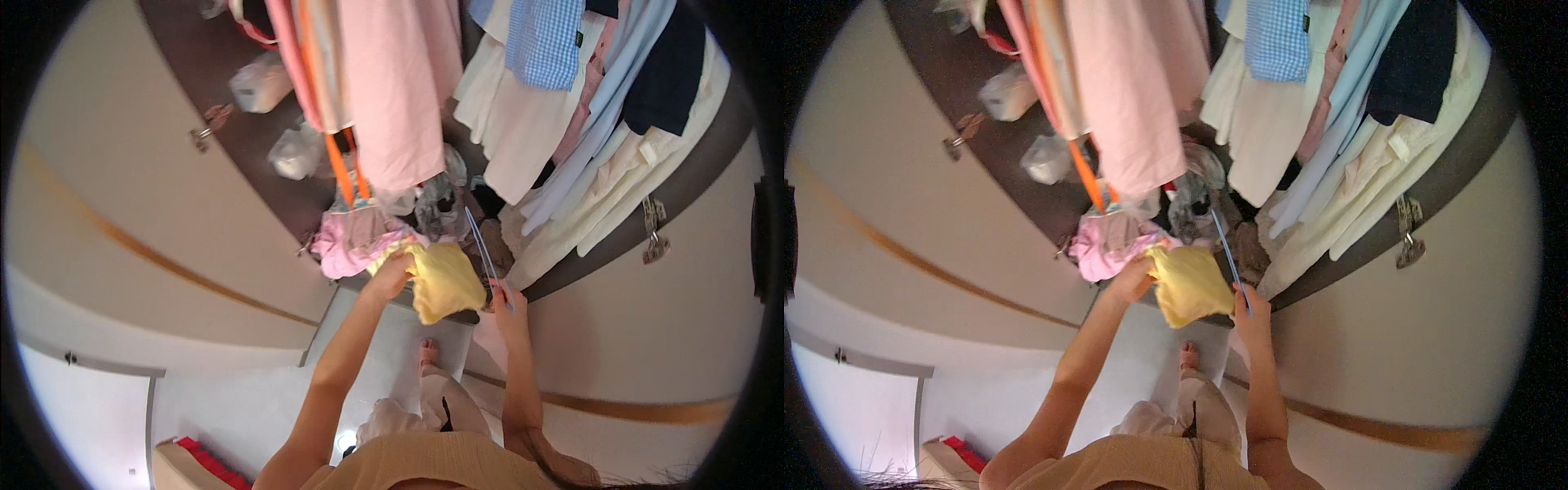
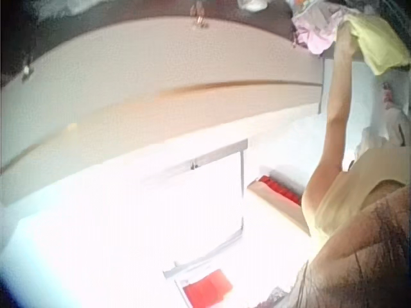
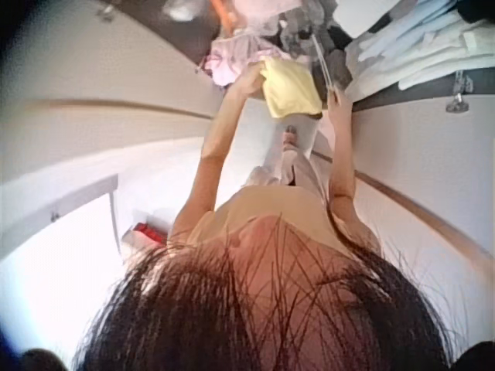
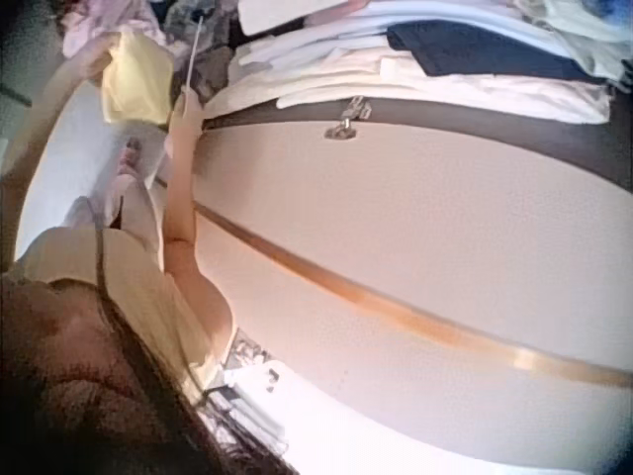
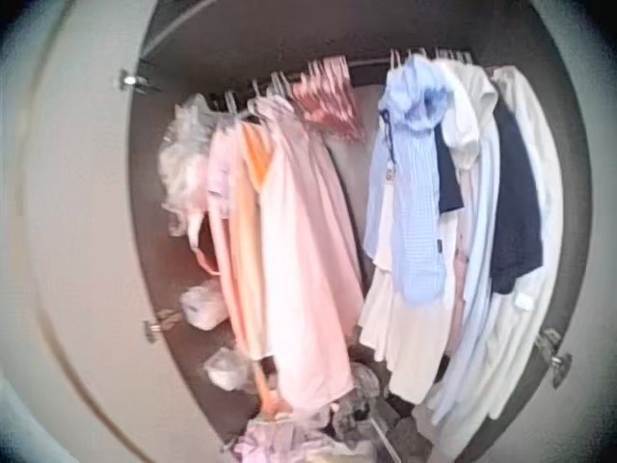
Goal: The person hangs various children's clothing items on hangers and places them into a wardrobe. They handle shirts, pants, and dresses one by one, placing each on a hanger and then hanging it on the wardrobe rod.
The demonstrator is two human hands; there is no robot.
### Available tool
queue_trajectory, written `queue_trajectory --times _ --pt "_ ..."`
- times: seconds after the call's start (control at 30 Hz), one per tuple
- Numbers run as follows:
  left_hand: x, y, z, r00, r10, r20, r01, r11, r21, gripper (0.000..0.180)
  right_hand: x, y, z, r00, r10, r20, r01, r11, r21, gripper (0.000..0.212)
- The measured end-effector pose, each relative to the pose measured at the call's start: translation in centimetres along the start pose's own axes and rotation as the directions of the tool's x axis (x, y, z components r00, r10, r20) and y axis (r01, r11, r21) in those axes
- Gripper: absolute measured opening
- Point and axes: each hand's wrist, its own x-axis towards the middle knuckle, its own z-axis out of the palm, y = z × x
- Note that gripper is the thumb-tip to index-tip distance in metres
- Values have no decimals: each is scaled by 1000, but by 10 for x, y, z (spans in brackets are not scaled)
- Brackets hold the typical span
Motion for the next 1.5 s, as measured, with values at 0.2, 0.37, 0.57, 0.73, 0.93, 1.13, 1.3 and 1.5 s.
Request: queue_trajectory --times 0.2,0.37,0.57,0.73,0.93,1.13,1.3,1.5 --pt "-178 90 -30 999 17 -36 -31 898 -438 31 -66 -17 47 984 -98 148 87 993 79 18" --pt "-305 119 -1 978 197 -73 -206 824 -528 28 -137 -69 101 888 -57 456 -46 976 211 24" --pt "-396 109 -4 846 532 34 -417 700 -580 16 -179 -80 169 773 142 618 -470 782 409 30" --pt "-456 77 -15 889 448 97 -397 857 -328 26 -202 -123 187 588 -161 792 -320 854 411 26" --pt "-523 68 -32 912 407 -39 -230 589 775 28 -214 -159 193 440 -231 868 -163 930 330 25" --pt "-511 83 -6 767 574 -287 -113 561 820 42 -233 -200 172 266 -217 939 -36 971 234 22" --pt "-479 71 -2 866 490 -101 -369 762 532 53 -215 -204 158 285 -330 900 95 944 316 18" --pt "-477 81 7 828 501 -251 -309 782 542 25 -199 -195 149 508 -353 786 196 936 294 10"
